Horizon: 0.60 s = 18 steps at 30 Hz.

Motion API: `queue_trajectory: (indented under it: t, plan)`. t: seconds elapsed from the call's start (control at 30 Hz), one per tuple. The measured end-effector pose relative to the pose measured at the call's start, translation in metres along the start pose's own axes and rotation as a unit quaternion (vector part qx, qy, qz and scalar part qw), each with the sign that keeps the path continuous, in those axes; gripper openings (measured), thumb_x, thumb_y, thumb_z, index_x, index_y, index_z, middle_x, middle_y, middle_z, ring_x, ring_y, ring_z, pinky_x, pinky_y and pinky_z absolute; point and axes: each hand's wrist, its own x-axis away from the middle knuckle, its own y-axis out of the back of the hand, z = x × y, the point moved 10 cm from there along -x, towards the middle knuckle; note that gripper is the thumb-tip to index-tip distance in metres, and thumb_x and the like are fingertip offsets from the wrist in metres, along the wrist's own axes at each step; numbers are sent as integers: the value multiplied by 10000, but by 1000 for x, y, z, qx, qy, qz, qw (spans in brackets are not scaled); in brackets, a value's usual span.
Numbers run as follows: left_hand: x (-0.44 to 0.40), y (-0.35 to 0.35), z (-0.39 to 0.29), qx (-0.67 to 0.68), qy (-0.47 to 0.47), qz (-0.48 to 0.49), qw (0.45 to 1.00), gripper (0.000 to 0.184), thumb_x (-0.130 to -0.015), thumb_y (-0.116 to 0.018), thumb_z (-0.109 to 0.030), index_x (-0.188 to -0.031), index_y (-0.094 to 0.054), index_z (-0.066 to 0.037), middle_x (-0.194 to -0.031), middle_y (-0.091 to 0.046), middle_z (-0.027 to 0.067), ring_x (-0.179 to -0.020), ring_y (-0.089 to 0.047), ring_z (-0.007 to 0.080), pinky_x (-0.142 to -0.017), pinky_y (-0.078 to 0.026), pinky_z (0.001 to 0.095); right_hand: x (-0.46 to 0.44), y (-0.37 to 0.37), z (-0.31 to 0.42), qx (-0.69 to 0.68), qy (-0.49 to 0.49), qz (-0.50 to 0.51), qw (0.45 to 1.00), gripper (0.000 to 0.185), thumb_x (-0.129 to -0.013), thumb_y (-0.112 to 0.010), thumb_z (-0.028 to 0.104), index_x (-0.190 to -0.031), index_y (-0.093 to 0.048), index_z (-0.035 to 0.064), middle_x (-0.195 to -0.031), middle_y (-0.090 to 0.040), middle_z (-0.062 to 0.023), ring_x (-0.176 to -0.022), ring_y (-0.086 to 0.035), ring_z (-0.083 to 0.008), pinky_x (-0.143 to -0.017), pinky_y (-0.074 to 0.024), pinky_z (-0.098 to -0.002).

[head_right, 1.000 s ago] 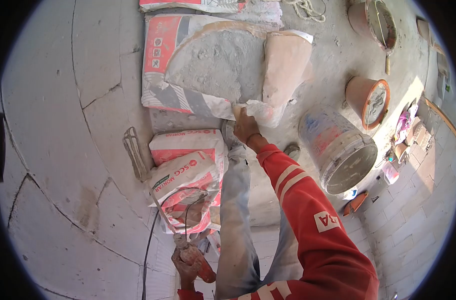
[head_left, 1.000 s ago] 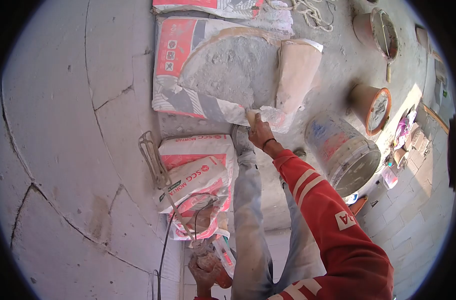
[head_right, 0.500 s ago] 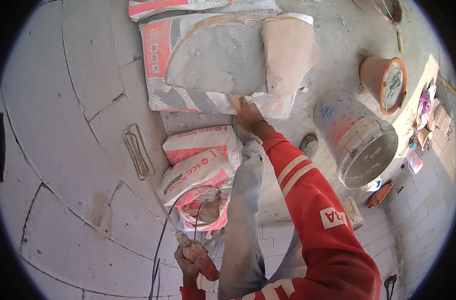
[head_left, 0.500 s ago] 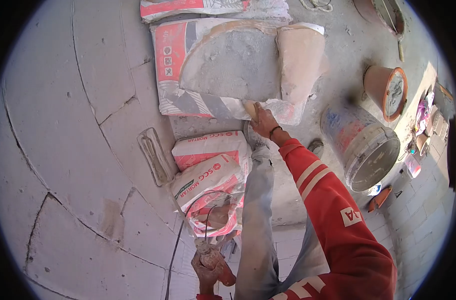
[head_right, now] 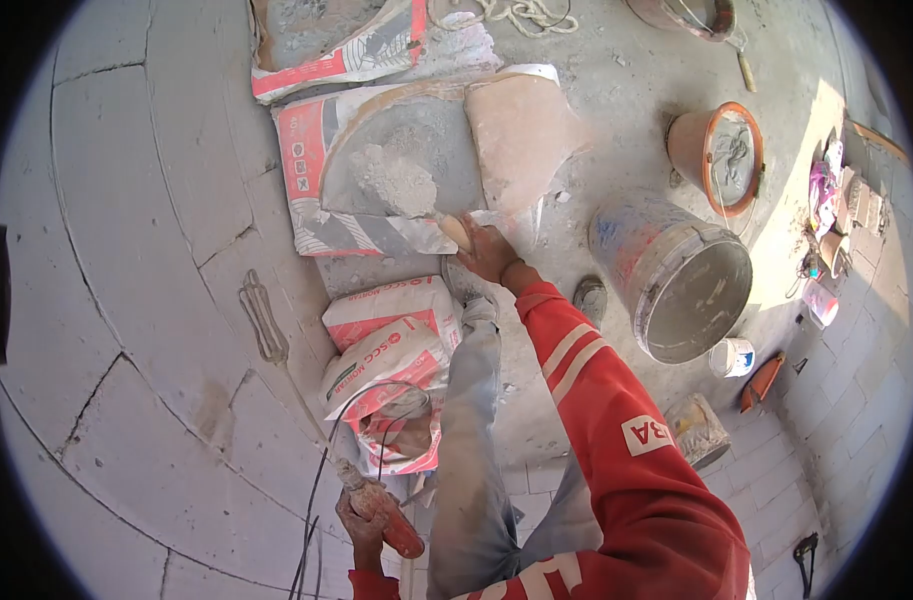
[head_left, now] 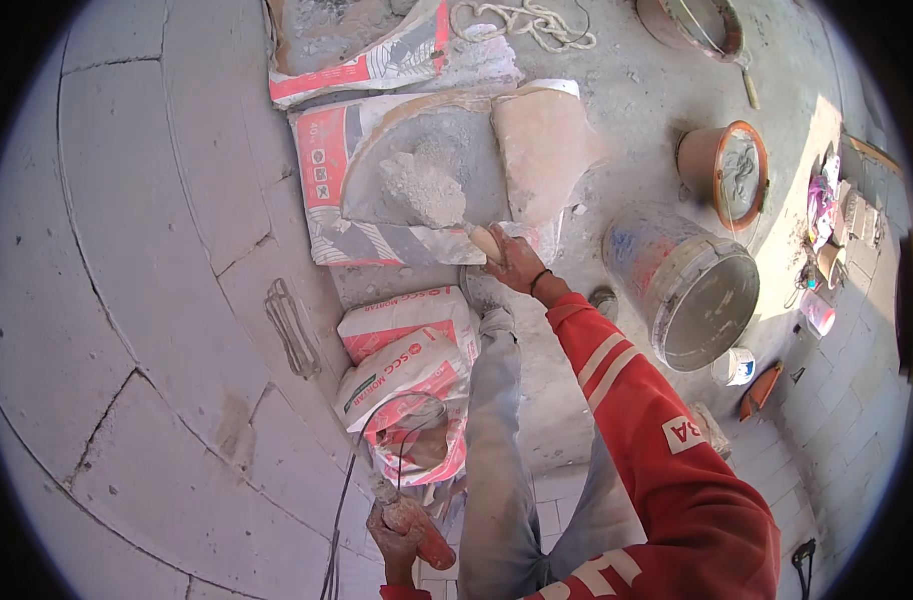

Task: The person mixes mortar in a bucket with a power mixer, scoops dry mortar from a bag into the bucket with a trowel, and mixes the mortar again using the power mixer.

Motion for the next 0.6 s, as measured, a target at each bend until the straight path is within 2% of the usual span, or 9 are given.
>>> queue_trajectory:
  t: [0.07, 0.17, 0.23, 0.37, 0.4, 0.5, 0.6]
  plan:
    - [3, -7, -7, 5, 0, 4, 1000, 571, -666, -859, -195, -1113, -575, 20, -918, -646, 95, -740, -694, 230, -675, -605, 370, 28, 22, 9, 3, 38, -25, 999, 697, -871, -702, 240, -1432, -404, -47, -1188, -623, -330, -1028, -637, -493, -909, -499, -541]
    - [9, -14, -12, 16, -15, 16, 1000, 575, -663, -853, -194, -1120, -572, 15, -909, -641, 88, -741, -688, 228, -685, -605, 372, 85, 57, 21, -32, -29, 50, 998, 718, -863, -705, 239, -1435, -374, -42, -1094, -656, -304, -1009, -645, -472, -909, -505, -510]
    - [14, -27, -24, 12, -12, 11, 1000, 597, -642, -850, -202, -1121, -568, 17, -887, -640, 81, -736, -683, 223, -702, -597, 358, 139, 87, 28, -31, 16, -31, 999, 689, -852, -720, 240, -1403, -398, -20, -1029, -659, -299, -967, -646, -474, -879, -506, -518]
    - [25, -39, -22, -12, -20, 10, 1000, 528, -680, -806, -130, -1129, -564, 7, -909, -637, 84, -740, -682, 230, -699, -615, 378, 269, 137, 18, -85, -66, -11, 994, 587, -871, -700, 225, -1361, -441, 32, -1039, -663, -244, -890, -650, -481, -819, -515, -525]
    - [29, -41, -20, -25, -16, -9, 1000, 484, -703, -760, -89, -1135, -560, -3, -914, -629, 78, -741, -673, 224, -707, -621, 378, 305, 156, 19, -95, -85, -30, 991, 568, -872, -698, 219, -1352, -451, 44, -1032, -667, -232, -874, -657, -468, -808, -521, -518]
    - [32, -55, -12, -38, -28, 30, 998, 481, -709, -723, -66, -1157, -562, 2, -939, -621, 80, -777, -667, 221, -712, -623, 384, 418, 186, -3, -65, -121, -108, 985, 522, -879, -691, 205, -1336, -476, 73, -1004, -679, -211, -840, -675, -441, -783, -541, -494]
    - [37, -68, -10, -39, -44, 35, 998, 472, -707, -675, -28, -1166, -573, 13, -967, -613, 86, -816, -662, 217, -727, -617, 382, 494, 221, -26, -45, -224, -161, 960, 514, -889, -688, 204, -1336, -481, 55, -994, -685, -218, -849, -683, -438, -788, -543, -495]
